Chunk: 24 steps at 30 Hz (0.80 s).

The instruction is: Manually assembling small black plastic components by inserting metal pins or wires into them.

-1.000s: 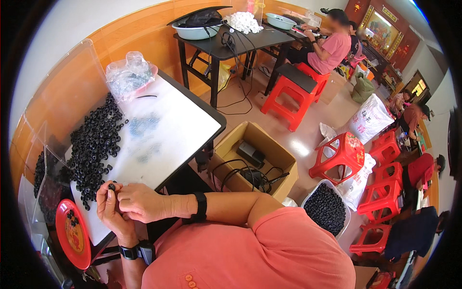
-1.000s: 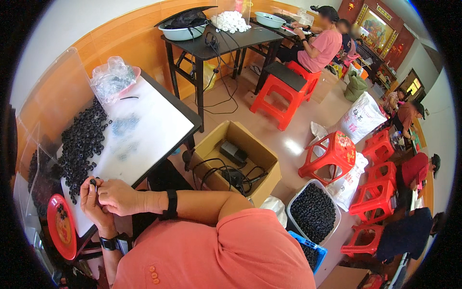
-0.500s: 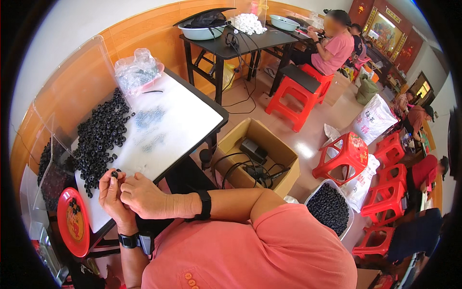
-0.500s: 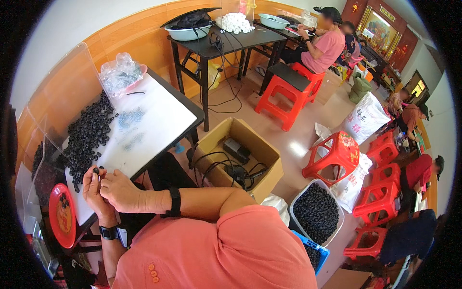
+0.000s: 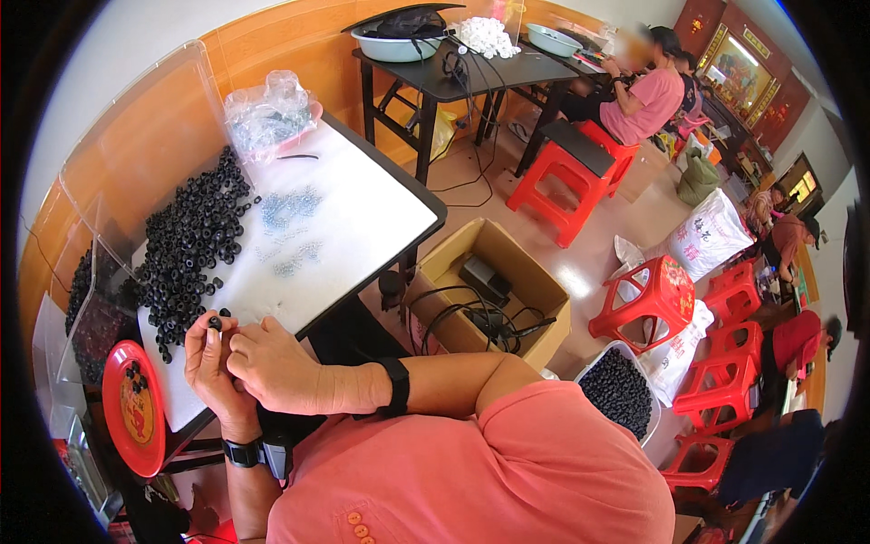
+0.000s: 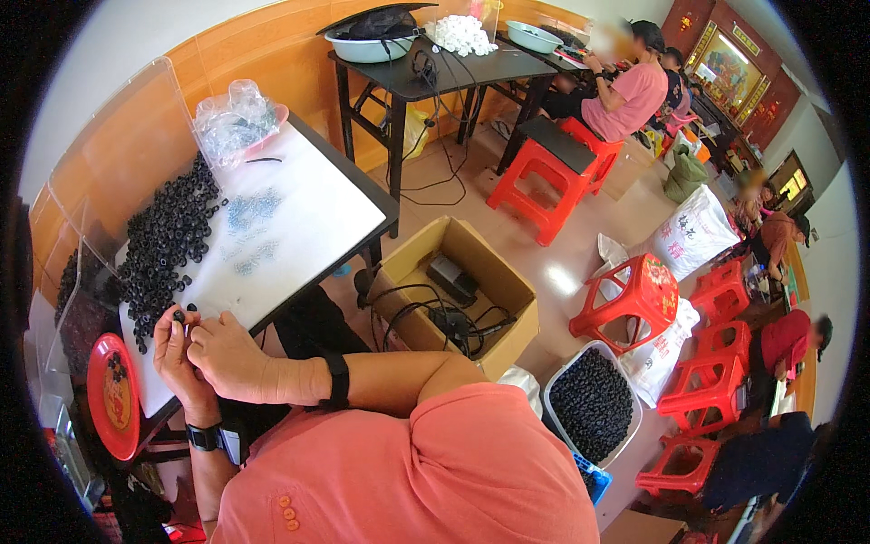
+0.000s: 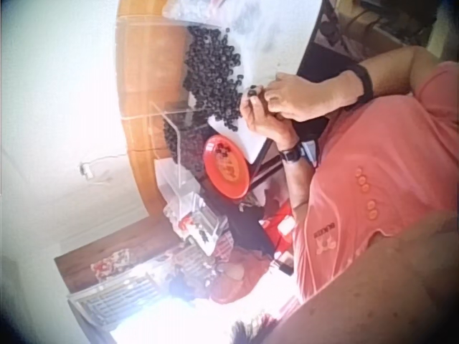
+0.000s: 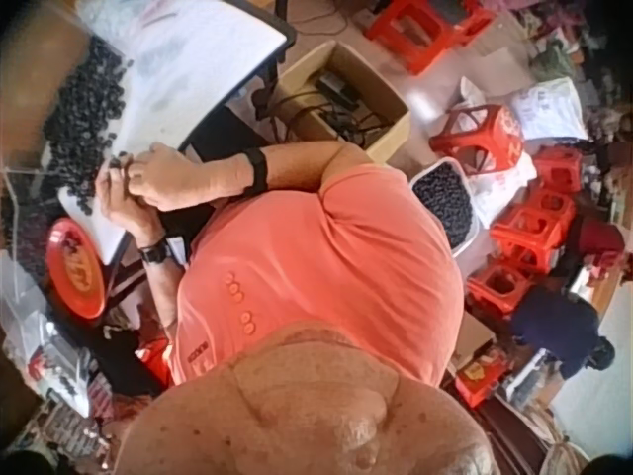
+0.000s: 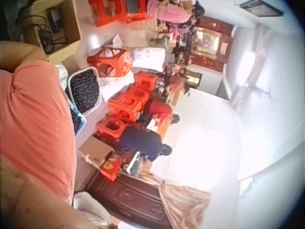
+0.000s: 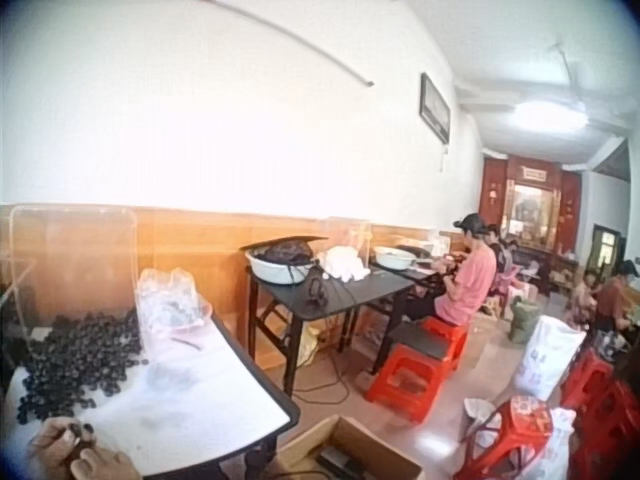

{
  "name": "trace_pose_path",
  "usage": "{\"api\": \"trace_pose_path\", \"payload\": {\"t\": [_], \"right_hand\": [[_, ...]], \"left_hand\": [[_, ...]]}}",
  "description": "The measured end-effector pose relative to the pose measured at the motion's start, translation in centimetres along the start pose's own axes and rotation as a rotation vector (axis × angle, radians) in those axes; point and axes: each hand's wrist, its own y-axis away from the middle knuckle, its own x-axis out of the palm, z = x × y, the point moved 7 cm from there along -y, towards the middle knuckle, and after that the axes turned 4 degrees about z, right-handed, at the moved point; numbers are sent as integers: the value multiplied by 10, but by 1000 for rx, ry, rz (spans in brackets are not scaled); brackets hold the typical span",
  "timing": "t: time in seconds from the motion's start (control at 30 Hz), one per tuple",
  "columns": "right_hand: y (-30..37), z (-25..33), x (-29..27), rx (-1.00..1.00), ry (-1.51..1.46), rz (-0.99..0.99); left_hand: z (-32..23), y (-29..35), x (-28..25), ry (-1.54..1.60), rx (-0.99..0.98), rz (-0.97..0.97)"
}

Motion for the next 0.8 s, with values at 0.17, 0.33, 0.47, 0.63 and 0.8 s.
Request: {"api": "trace_pose_path", "payload": {"t": [0.17, 0.33, 0.47, 0.63, 0.8], "right_hand": [[-2, 6, -3, -54, 45, 17], [-3, 6, 1, -80, -33, 79], [-4, 7, 0, -89, -53, 76], [1, -2, 6, -97, -171, 70], [0, -7, 10, -90, -288, 74]], "left_hand": [[-7, 3, 7, -4, -9, -14], [-8, 5, 6, -22, 23, 4], [-9, 6, 7, -50, 24, 21], [-2, 3, 4, 1, -5, 27], [-5, 5, -3, 24, -19, -19]]}}
